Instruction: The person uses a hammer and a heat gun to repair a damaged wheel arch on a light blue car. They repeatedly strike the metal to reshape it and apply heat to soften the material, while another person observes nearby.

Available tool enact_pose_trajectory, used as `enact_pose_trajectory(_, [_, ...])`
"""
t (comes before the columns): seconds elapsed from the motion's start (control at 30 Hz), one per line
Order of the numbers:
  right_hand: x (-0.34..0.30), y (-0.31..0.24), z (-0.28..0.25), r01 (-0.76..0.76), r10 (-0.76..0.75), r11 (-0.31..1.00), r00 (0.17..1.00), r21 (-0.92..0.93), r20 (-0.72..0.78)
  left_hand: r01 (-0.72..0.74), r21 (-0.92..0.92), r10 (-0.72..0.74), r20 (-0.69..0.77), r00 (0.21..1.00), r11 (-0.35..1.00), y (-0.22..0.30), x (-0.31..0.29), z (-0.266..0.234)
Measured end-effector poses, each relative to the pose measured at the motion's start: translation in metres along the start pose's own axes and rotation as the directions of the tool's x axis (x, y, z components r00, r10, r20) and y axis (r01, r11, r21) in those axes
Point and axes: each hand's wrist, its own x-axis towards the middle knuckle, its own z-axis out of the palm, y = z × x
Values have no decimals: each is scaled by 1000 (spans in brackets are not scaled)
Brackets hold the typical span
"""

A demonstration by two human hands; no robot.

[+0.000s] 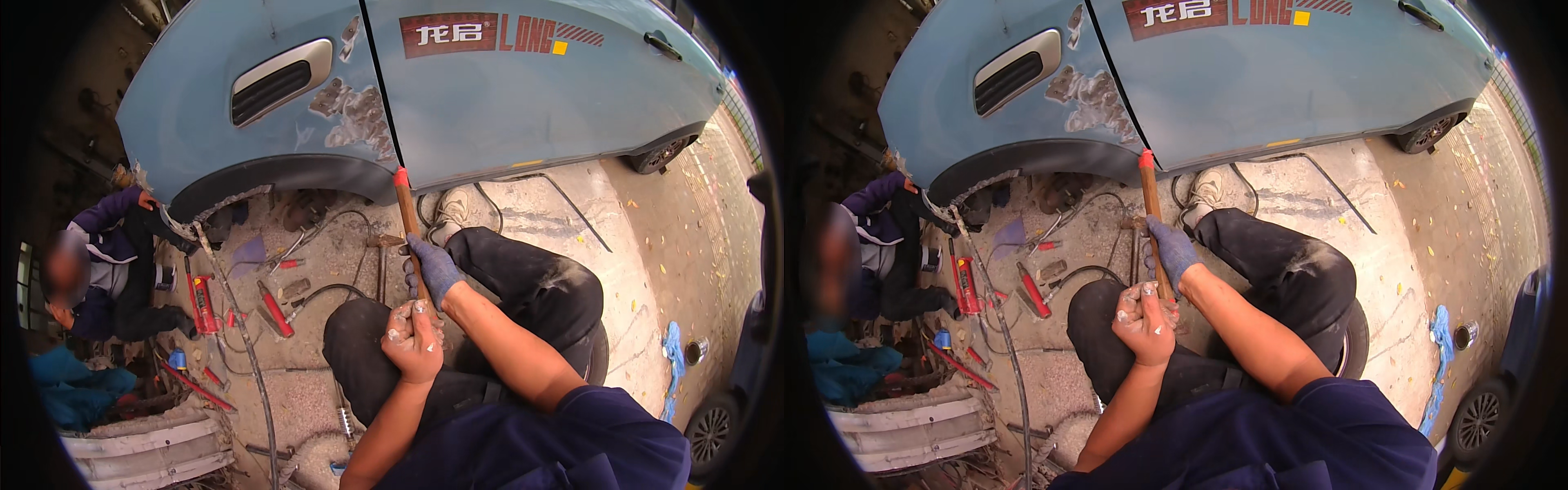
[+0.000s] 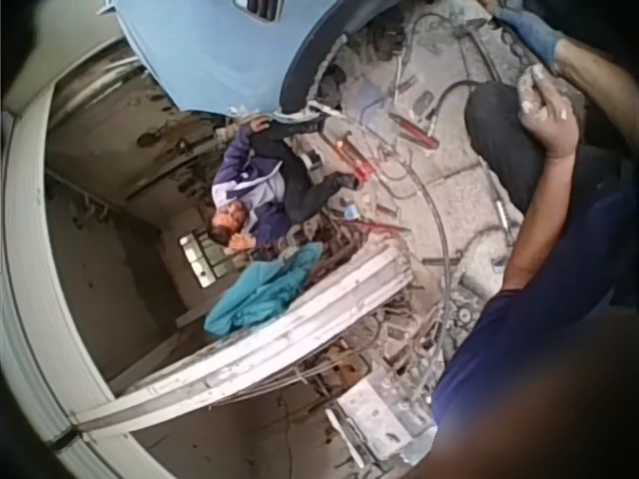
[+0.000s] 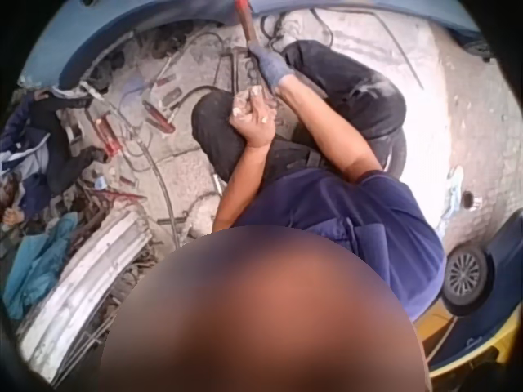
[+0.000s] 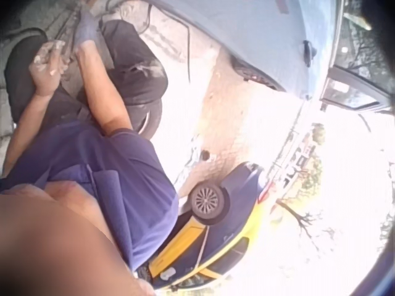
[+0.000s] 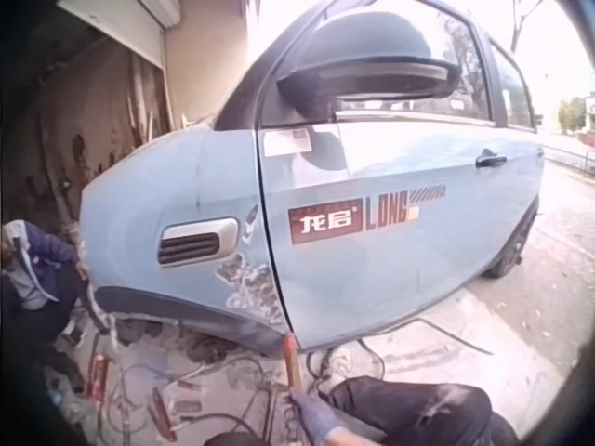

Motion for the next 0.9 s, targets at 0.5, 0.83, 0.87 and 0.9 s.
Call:
enact_pose_trajectory(0.5, [-3,7,-27,-59,56,998,996,33,65,5,41,-11,137,990,999,-8,-11,-6])
enact_pose_trajectory(0.83, [5,53,-66,147,-447,31,887,-989,118,116,219,-163,210,964,969,-7,-12,-25])
enact_pose_trajectory(0.87, [6,36,-56,198,-542,10,825,-980,161,127,221,-174,211,962,967,-7,-11,-26])
enact_pose_trajectory(0.9, [6,12,-46,245,-564,-18,798,-969,212,153,248,-206,201,958,957,-7,-11,-27])
